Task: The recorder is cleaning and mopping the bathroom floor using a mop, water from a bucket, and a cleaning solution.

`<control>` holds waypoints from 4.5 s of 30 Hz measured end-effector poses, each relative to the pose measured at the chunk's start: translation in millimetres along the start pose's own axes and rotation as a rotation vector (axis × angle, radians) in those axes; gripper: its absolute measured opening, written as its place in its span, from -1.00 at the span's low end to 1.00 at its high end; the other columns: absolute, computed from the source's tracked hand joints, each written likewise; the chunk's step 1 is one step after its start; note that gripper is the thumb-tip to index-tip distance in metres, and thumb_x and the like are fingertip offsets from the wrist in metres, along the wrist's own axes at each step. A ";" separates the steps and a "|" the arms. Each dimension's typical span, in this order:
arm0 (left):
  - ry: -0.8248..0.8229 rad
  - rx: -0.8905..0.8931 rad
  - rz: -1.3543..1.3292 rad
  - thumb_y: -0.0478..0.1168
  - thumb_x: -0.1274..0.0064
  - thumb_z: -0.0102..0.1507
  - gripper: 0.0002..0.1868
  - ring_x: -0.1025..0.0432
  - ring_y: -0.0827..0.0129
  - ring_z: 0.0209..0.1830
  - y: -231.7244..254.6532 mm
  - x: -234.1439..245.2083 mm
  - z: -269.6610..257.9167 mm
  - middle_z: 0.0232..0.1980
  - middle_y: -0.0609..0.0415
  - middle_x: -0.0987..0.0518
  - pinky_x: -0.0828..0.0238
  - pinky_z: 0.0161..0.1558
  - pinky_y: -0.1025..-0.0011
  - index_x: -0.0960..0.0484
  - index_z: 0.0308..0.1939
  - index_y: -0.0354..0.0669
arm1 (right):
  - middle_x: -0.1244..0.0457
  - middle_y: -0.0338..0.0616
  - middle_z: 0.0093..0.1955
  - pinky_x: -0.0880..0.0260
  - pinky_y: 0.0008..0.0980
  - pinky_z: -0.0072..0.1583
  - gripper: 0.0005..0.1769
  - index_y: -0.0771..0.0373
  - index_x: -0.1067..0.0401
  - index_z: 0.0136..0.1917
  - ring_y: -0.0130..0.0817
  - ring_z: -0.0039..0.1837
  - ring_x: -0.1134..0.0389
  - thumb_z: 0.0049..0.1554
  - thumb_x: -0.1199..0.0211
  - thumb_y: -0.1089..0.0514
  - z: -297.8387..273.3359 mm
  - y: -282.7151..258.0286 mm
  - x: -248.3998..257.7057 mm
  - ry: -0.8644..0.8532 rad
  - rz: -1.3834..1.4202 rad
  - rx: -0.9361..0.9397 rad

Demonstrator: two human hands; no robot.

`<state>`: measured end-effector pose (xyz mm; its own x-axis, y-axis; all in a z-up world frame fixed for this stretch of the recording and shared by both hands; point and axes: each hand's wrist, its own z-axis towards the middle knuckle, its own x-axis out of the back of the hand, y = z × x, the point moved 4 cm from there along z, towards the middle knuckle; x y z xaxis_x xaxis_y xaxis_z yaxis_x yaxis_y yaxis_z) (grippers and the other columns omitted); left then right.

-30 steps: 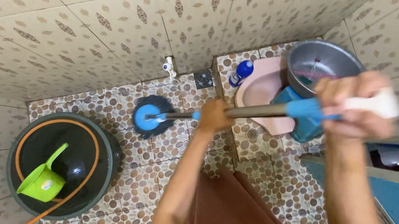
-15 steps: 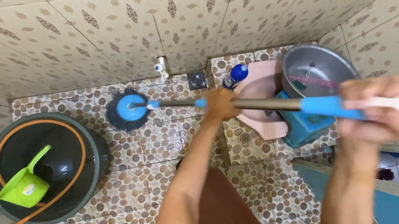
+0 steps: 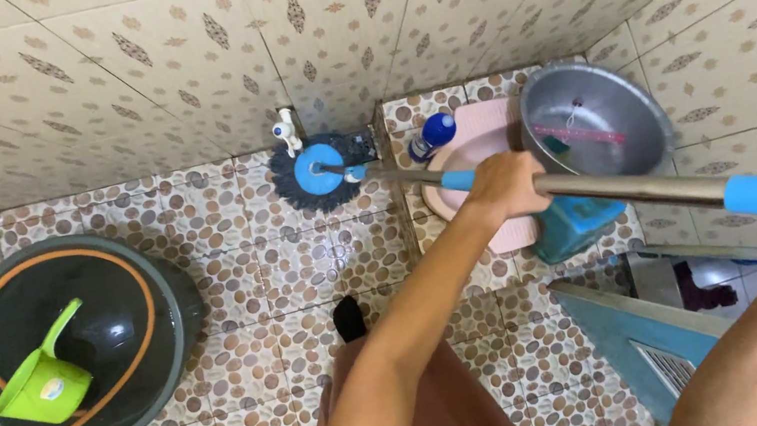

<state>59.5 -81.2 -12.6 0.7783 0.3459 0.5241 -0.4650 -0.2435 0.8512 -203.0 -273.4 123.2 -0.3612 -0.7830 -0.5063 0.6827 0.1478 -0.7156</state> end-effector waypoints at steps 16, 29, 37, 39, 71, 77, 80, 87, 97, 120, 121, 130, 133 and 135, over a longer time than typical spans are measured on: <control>0.253 0.355 0.279 -0.06 -0.41 -0.13 -0.58 -0.53 0.31 -0.44 -188.6 84.0 -131.9 -0.34 0.10 -0.67 -0.47 -0.29 0.33 -0.81 -0.16 0.20 | -0.20 -0.11 -0.40 -0.07 -0.25 -0.18 -0.82 0.10 -0.12 -0.33 -0.29 -0.35 -0.19 -0.10 -0.06 0.32 11.9 144.0 -225.1 -0.114 0.167 -0.271; 0.297 0.038 -0.040 0.07 -0.33 0.01 -0.68 -0.50 0.24 -0.62 4.6 65.7 -86.0 -0.61 0.04 -0.56 -0.40 -0.45 0.31 -0.68 -0.55 -0.07 | -0.25 -0.06 -0.17 -0.40 -0.27 -0.05 -0.76 0.26 -0.29 0.03 -0.28 -0.13 -0.34 0.12 -0.21 0.16 96.4 -13.7 -261.1 -0.274 -0.117 -0.093; 0.577 0.096 -0.170 -0.01 -0.25 0.10 -0.60 -0.37 0.48 -0.72 38.2 109.1 -99.5 -0.75 0.09 -0.46 -0.32 -0.56 0.35 -0.63 -0.69 -0.22 | -0.16 -0.23 0.28 -0.32 -0.37 0.19 -0.12 0.10 -0.02 0.60 -0.38 0.21 -0.26 0.11 -0.33 0.04 33.5 89.4 -243.6 -0.254 -0.370 -0.237; 0.699 0.052 -0.132 0.00 -0.26 0.14 -0.58 -0.37 0.57 -0.69 62.8 130.4 -108.7 -0.74 0.13 -0.40 -0.30 -0.56 0.40 -0.58 -0.65 -0.22 | -0.13 -0.15 0.28 -0.24 -0.33 0.48 -0.47 0.24 -0.14 0.42 -0.36 0.37 -0.20 0.28 -0.28 0.14 10.5 155.5 -191.0 -0.429 -0.703 -0.171; 0.638 -0.263 -0.700 -0.08 -0.14 0.34 -0.75 -0.43 0.53 0.00 102.1 211.9 -71.7 -0.08 0.21 -0.60 -0.34 0.13 0.50 -0.63 -0.05 -0.18 | -0.18 -0.23 -0.03 -0.19 -0.36 0.13 -0.58 0.24 -0.31 0.13 -0.37 0.05 -0.20 0.30 -0.16 -0.16 66.3 211.2 -140.6 0.051 -0.765 -0.352; 0.643 -0.074 -0.711 -0.13 -0.13 0.32 -0.77 -0.43 0.53 0.00 27.8 203.1 -90.6 -0.08 0.21 -0.60 -0.33 0.13 0.50 -0.63 -0.04 -0.17 | -0.23 -0.02 0.15 -0.25 -0.23 0.26 -0.48 0.30 -0.30 0.18 -0.21 0.21 -0.27 0.23 -0.20 -0.19 113.6 235.9 -116.2 0.101 -1.042 -0.404; 0.659 -0.035 -0.710 -0.17 -0.13 0.31 -0.79 -0.45 0.53 -0.02 3.8 206.4 -97.8 -0.09 0.20 -0.61 -0.36 0.11 0.50 -0.62 -0.03 -0.18 | -0.25 0.04 0.22 -0.27 -0.21 0.29 -0.37 0.28 -0.25 0.25 -0.19 0.28 -0.28 0.13 -0.27 -0.19 134.2 251.1 -112.0 0.131 -1.045 -0.452; 0.693 0.039 -0.775 -0.22 -0.11 0.30 -0.79 -0.46 0.54 -0.03 -34.2 222.5 -114.1 -0.09 0.19 -0.61 -0.38 0.10 0.52 -0.60 -0.01 -0.19 | -0.03 0.12 0.47 -0.20 -0.14 0.43 -0.01 0.28 -0.07 0.52 -0.04 0.48 -0.10 0.05 -0.44 -0.20 169.7 293.1 -64.2 0.088 -1.197 -0.479; 0.830 0.069 -0.749 -0.24 -0.12 0.30 -0.80 -0.45 0.55 -0.06 -34.9 222.4 -152.5 -0.11 0.19 -0.61 -0.37 0.08 0.52 -0.62 -0.02 -0.20 | 0.09 0.15 0.46 -0.09 -0.12 0.45 0.07 0.30 -0.01 0.54 -0.01 0.48 0.03 0.02 -0.51 -0.16 171.1 274.3 -71.5 -0.002 -1.232 -0.440; 1.484 0.125 -0.687 -0.29 -0.11 0.29 -0.83 -0.47 0.54 -0.11 -105.8 204.3 -446.5 -0.14 0.18 -0.61 -0.42 0.01 0.51 -0.61 -0.04 -0.22 | -0.38 -0.41 0.10 -0.19 -0.39 -0.05 -0.71 -0.10 -0.40 0.12 -0.49 0.02 -0.41 0.18 -0.21 -0.17 -40.3 381.5 -377.2 -0.743 -0.607 -1.070; 1.511 0.126 -0.676 -0.29 -0.11 0.29 -0.83 -0.47 0.54 -0.11 -105.5 207.9 -468.4 -0.14 0.18 -0.61 -0.42 0.01 0.51 -0.61 -0.04 -0.22 | -0.38 -0.41 0.10 -0.19 -0.39 -0.05 -0.71 -0.10 -0.40 0.12 -0.49 0.02 -0.41 0.18 -0.21 -0.17 -49.7 381.2 -399.3 -0.772 -0.599 -1.069; 1.754 0.227 -0.617 -0.28 -0.12 0.28 -0.80 -0.46 0.55 -0.08 -129.1 211.7 -670.0 -0.11 0.19 -0.60 -0.41 0.05 0.52 -0.62 -0.02 -0.21 | -0.36 -0.34 0.08 -0.27 -0.37 -0.04 -0.72 -0.02 -0.43 0.11 -0.47 0.01 -0.42 0.17 -0.23 -0.09 -172.6 391.2 -566.8 -0.957 -0.548 -1.183; 1.808 0.210 -0.625 -0.28 -0.12 0.29 -0.80 -0.47 0.53 -0.09 -150.7 216.1 -729.9 -0.12 0.18 -0.61 -0.41 0.06 0.50 -0.61 -0.01 -0.22 | -0.38 -0.36 0.07 -0.29 -0.41 -0.05 -0.73 -0.04 -0.44 0.10 -0.49 -0.01 -0.41 0.15 -0.20 -0.10 -211.8 407.4 -620.4 -1.033 -0.527 -1.184; 1.843 0.238 -0.629 -0.28 -0.13 0.28 -0.79 -0.47 0.54 -0.08 -146.5 218.4 -765.6 -0.12 0.19 -0.60 -0.40 0.07 0.50 -0.60 -0.01 -0.21 | -0.36 -0.35 0.05 -0.26 -0.41 -0.07 -0.72 -0.04 -0.43 0.08 -0.50 -0.02 -0.40 0.14 -0.23 -0.12 -236.2 416.7 -650.0 -1.025 -0.527 -1.209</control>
<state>-25.5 723.8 -0.9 -0.6058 0.7444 -0.2807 -0.1646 0.2279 0.9597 166.3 439.9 40.5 0.4942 -0.8680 0.0484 -0.3972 -0.2750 -0.8755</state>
